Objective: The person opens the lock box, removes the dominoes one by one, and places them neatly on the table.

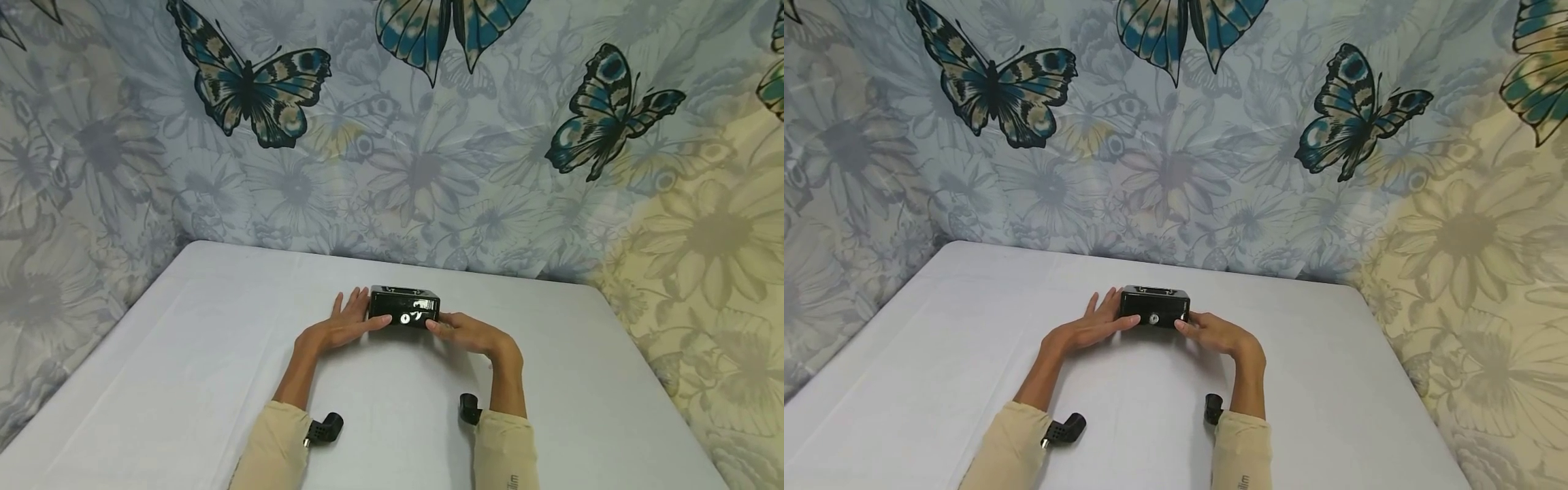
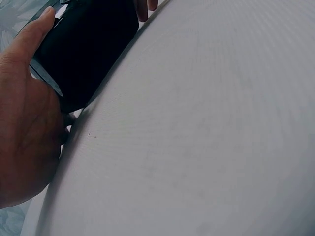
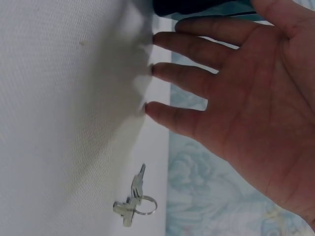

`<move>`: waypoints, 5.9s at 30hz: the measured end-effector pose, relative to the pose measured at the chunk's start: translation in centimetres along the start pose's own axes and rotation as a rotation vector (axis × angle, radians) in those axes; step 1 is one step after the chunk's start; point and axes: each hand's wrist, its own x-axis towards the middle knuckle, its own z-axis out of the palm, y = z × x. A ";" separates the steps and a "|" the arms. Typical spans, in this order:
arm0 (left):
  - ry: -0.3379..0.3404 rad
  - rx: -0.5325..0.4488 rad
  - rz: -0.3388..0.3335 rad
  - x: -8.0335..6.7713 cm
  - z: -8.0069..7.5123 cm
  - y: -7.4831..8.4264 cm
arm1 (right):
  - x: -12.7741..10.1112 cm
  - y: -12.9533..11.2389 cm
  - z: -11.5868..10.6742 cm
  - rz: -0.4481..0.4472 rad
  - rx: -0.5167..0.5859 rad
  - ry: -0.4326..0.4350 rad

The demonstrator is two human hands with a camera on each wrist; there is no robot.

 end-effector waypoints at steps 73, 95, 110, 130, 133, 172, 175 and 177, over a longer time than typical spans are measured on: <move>0.014 -0.019 0.008 0.7 0.5 -1.2 | -2.9 3.7 -2.3 0.380 -0.235 0.231; 0.009 -0.045 0.025 -0.1 0.0 -0.3 | -4.6 2.5 -3.6 0.004 -0.066 0.371; 0.000 -0.013 0.017 -0.2 0.1 -0.3 | -4.3 0.6 -3.5 -0.189 0.019 0.378; 0.023 -0.076 0.027 0.0 0.1 -0.3 | -2.2 -3.1 -2.0 -0.386 0.175 0.255; 0.028 -0.061 0.019 0.3 0.3 -0.5 | -2.1 -3.5 -1.8 -0.367 0.158 0.189; -0.010 -0.026 0.001 -0.1 -0.2 0.0 | -0.3 -7.0 0.4 -0.233 -0.055 -0.012; -0.009 -0.020 0.002 0.0 -0.2 0.0 | -0.4 -7.1 0.3 -0.229 -0.061 0.014; -0.010 -0.014 0.001 0.0 -0.1 -0.1 | -0.5 -7.1 0.3 -0.224 -0.066 0.029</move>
